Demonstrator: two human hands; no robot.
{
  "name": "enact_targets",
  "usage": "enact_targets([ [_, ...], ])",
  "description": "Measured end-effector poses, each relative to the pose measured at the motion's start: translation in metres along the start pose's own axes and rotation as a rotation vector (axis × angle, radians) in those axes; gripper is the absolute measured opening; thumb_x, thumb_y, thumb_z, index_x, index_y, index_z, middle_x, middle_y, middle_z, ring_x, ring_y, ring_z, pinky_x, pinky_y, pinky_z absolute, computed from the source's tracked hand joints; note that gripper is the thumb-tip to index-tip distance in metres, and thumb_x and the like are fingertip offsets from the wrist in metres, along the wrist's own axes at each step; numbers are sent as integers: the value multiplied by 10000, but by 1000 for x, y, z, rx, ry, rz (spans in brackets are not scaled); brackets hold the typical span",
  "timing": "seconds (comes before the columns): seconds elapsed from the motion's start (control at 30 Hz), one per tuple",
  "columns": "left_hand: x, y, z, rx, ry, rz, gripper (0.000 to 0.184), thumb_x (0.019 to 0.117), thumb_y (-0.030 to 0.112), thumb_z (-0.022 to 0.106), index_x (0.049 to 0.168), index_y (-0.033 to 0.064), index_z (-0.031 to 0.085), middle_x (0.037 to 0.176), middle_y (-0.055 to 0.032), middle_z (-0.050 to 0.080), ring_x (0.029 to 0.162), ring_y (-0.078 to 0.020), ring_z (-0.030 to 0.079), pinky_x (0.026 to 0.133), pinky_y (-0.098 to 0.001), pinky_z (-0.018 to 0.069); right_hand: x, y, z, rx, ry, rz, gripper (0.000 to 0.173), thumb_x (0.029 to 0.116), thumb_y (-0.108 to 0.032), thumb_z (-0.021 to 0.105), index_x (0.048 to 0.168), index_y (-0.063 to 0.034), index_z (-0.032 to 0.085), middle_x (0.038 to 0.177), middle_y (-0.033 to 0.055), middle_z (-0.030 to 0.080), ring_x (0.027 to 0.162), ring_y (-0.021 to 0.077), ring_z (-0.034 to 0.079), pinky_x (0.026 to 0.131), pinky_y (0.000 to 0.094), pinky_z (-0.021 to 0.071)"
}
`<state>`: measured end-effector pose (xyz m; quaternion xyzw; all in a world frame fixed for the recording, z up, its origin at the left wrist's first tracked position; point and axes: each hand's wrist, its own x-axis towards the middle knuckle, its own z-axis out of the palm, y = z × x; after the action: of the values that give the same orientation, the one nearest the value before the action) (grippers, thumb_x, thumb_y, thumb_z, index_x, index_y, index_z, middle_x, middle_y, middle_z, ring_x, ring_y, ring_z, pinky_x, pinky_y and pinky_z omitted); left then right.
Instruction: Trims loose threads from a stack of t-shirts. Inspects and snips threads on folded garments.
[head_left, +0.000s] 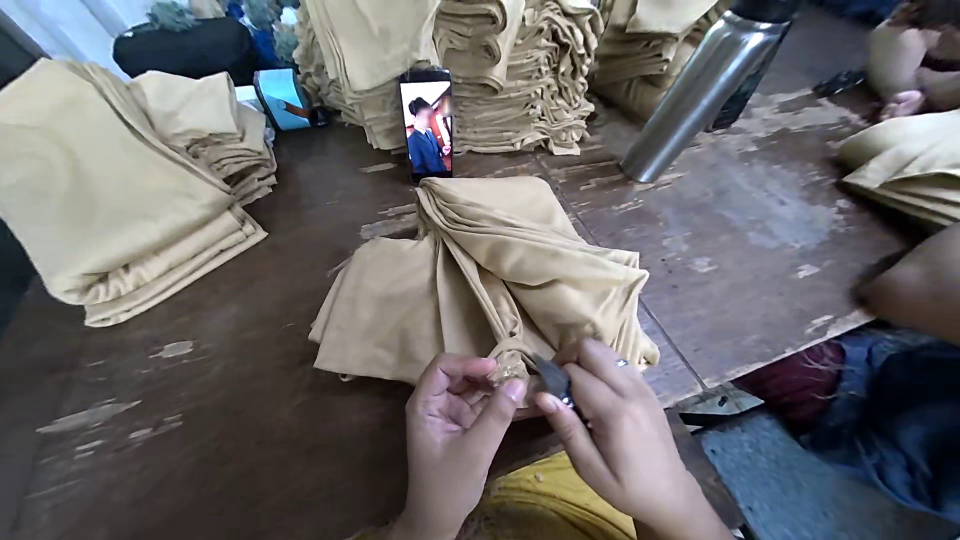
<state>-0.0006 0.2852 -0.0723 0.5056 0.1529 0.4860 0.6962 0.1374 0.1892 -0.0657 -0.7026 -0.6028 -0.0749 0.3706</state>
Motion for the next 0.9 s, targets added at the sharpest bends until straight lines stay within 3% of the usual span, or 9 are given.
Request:
enact_targets([
  [0.07,-1,5,-7,85,-31,34,224,900,7,729,1090,110,668,1020,39,735,901,-64,721,838,-243,615,3,5,-6,168,31,26,509,1071,-500,436,876,-63,610,900,71,600,779,94,555,667,242,456],
  [0.13,-4,13,-12,244,-68,101,219,914,9,704,1097,123,669,1028,75,735,877,-31,713,800,-209,613,9,5,-6,263,70,1,409,1048,-413,540,1002,-13,610,1035,108,664,883,64,604,755,200,499],
  [0.23,-8,28,-19,648,-177,294,116,959,40,655,1069,70,670,1005,31,741,886,20,695,788,-136,582,23,-1,2,352,18,-126,221,986,-204,630,1070,-25,530,1246,155,688,1154,166,651,984,329,516],
  [0.33,-12,54,-27,895,-346,430,97,987,60,643,1047,72,718,1068,-47,765,1027,-44,713,891,-173,572,38,-3,4,412,-12,-235,149,931,-116,638,1027,-84,529,1062,66,744,961,117,667,875,326,480],
  [0.47,-10,72,-46,873,-653,266,250,984,289,696,1107,80,759,1052,-30,776,1038,-62,715,940,-227,568,55,26,-20,395,195,-126,202,914,-195,682,1025,-111,536,951,-27,639,817,-16,607,688,151,524],
  [0.6,-6,41,-47,1084,-420,322,256,949,367,711,1078,153,768,1058,-18,733,1055,-113,651,943,-249,519,60,78,-27,165,350,181,192,881,-165,622,990,-39,527,767,-39,494,606,-19,446,549,166,400],
  [0.73,-2,19,-50,1055,-247,296,170,947,227,680,1023,118,786,1032,-59,639,985,-19,594,873,-105,487,40,106,-10,241,242,428,143,911,-202,594,888,-81,521,696,-67,476,594,-31,460,564,171,402],
  [0.83,-3,19,-45,933,-205,285,149,955,191,650,988,105,767,953,-34,572,874,33,552,767,-64,470,29,101,-20,180,299,384,195,946,-217,595,907,-34,544,722,-44,499,606,-35,465,567,153,404],
  [0.9,-1,18,-40,838,-213,287,133,979,202,635,1003,116,734,955,-21,548,872,33,536,768,-73,460,25,80,-34,143,357,262,252,987,-243,625,935,-9,546,762,-34,512,642,-45,459,586,129,394],
])
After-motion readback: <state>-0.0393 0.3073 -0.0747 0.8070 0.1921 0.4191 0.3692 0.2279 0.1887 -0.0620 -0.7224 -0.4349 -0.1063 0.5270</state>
